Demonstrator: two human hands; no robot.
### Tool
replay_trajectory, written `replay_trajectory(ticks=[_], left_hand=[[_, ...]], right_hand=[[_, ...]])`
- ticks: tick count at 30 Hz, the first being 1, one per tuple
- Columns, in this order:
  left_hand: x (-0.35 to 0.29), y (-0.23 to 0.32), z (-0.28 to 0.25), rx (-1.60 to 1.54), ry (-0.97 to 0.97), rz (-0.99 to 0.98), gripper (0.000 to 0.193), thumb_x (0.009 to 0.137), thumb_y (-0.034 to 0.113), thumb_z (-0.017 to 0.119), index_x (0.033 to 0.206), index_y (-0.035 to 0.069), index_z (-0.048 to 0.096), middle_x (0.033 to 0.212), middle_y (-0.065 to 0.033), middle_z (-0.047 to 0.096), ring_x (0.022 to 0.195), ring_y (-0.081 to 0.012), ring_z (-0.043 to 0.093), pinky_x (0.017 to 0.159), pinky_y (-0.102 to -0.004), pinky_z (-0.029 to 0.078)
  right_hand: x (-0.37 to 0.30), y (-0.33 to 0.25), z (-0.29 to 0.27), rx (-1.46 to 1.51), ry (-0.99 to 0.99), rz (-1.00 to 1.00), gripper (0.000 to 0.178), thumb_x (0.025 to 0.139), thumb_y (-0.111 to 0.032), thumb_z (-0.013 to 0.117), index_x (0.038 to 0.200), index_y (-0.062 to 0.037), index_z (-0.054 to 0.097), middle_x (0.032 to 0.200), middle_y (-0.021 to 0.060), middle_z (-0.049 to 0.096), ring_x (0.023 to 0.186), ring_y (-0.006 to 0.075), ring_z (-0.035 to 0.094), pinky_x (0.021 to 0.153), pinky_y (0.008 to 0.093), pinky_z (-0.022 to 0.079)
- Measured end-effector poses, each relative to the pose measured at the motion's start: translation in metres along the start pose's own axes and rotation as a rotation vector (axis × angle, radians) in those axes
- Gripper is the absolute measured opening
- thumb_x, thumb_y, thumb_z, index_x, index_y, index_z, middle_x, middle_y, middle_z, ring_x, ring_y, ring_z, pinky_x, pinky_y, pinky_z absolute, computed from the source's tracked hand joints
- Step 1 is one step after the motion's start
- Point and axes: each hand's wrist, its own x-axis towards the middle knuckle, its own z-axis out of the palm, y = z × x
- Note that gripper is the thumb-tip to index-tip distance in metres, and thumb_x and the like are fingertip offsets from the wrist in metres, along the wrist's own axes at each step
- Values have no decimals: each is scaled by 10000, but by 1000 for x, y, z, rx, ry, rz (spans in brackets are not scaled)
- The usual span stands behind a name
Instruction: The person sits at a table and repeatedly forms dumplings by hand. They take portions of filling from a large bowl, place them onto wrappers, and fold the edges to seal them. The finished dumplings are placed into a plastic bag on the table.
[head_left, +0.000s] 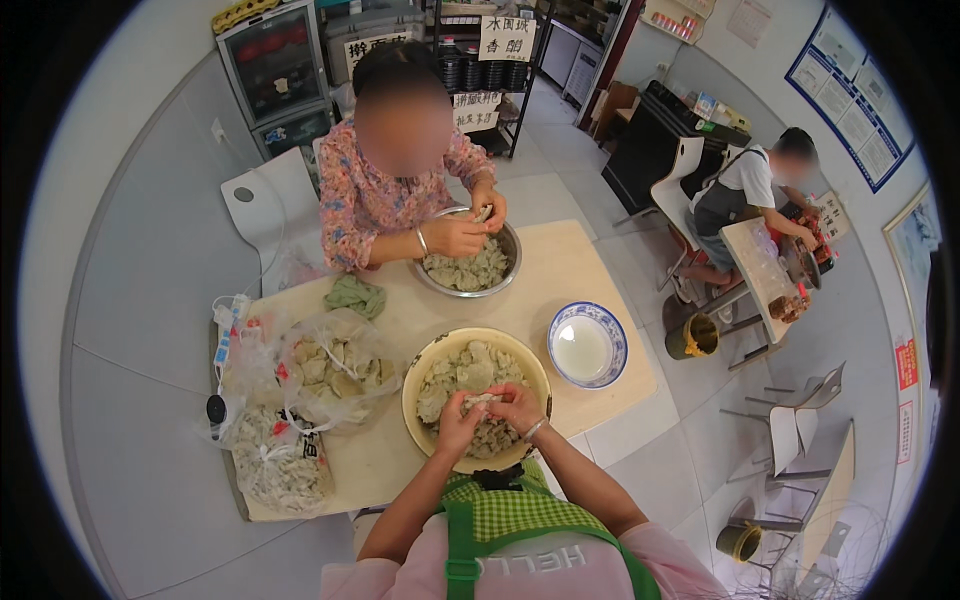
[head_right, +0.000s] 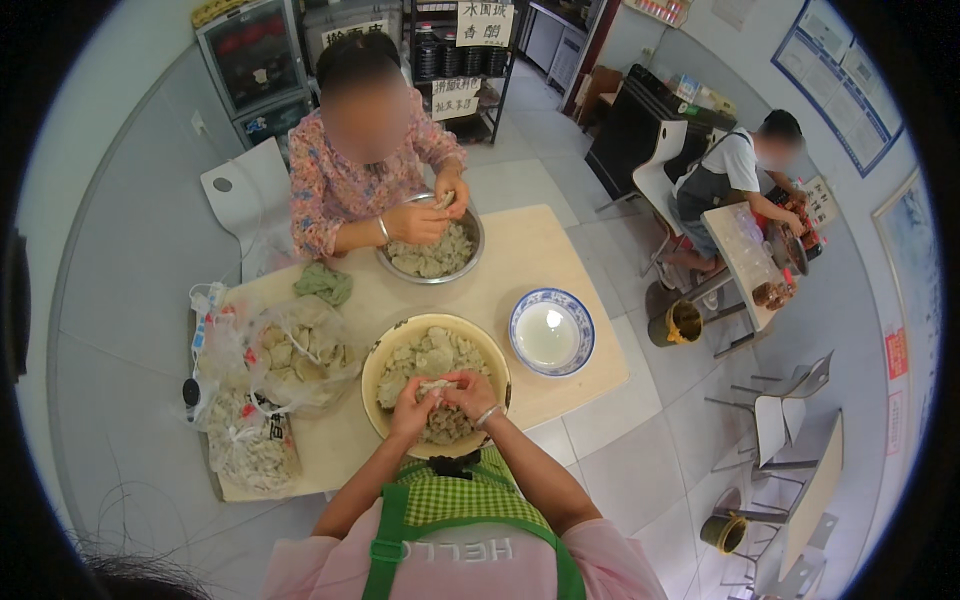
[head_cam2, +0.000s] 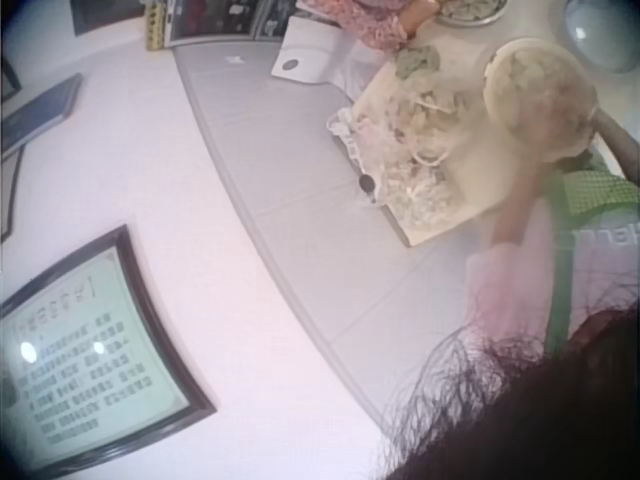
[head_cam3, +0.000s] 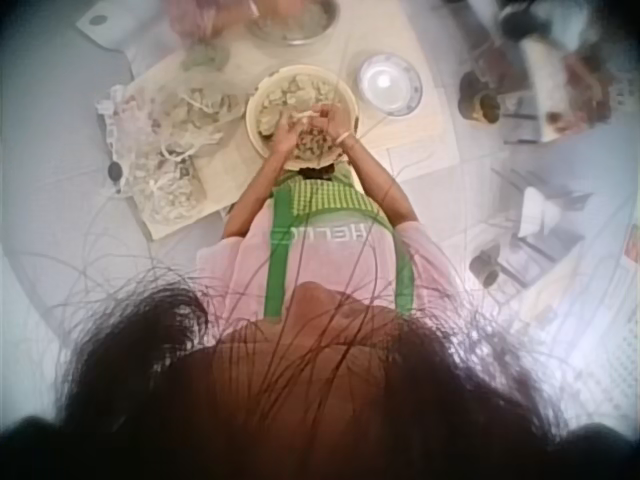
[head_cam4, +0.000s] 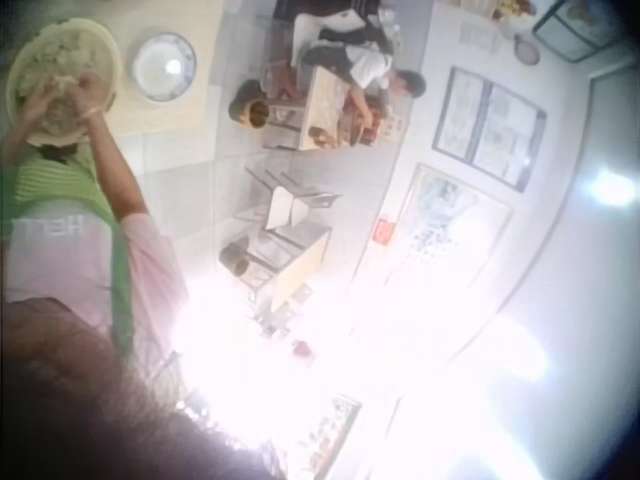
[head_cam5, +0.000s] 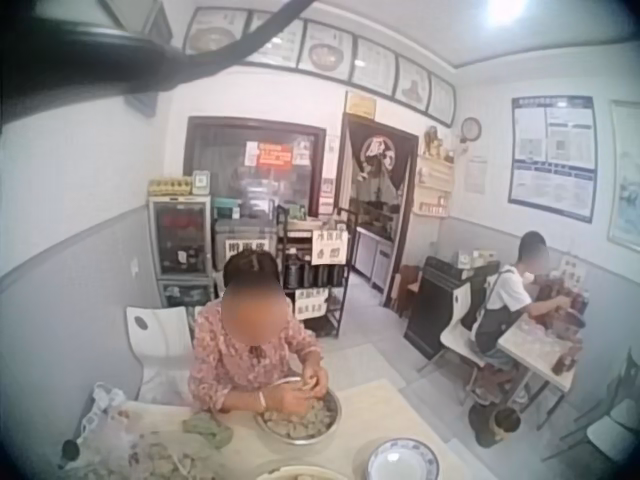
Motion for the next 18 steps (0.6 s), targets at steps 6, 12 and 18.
replay_trajectory(ticks=[6,12,18], left_hand=[[-16,25,10,-15,-26,-144,260,853,276,520,906,23,493,646,-8,488,544,-81,433,500,-249,353],[-7,-2,-3,-202,13,-173,374,878,333,466,669,25,503,553,1,438,516,-87,407,474,-253,332],[1,-3,-1,110,19,-127,472,899,432,337,816,11,535,634,-47,525,551,-131,476,533,-262,374]], right_hand=[[16,19,-3,-489,222,-162,182,707,-25,595,888,-16,595,694,24,563,548,70,511,509,205,421],[18,4,-12,-144,275,-16,175,739,-24,568,911,-11,591,679,9,560,569,81,524,545,210,446],[-5,-23,7,114,-172,105,225,778,-44,581,997,6,568,758,39,592,635,105,571,601,217,487]])
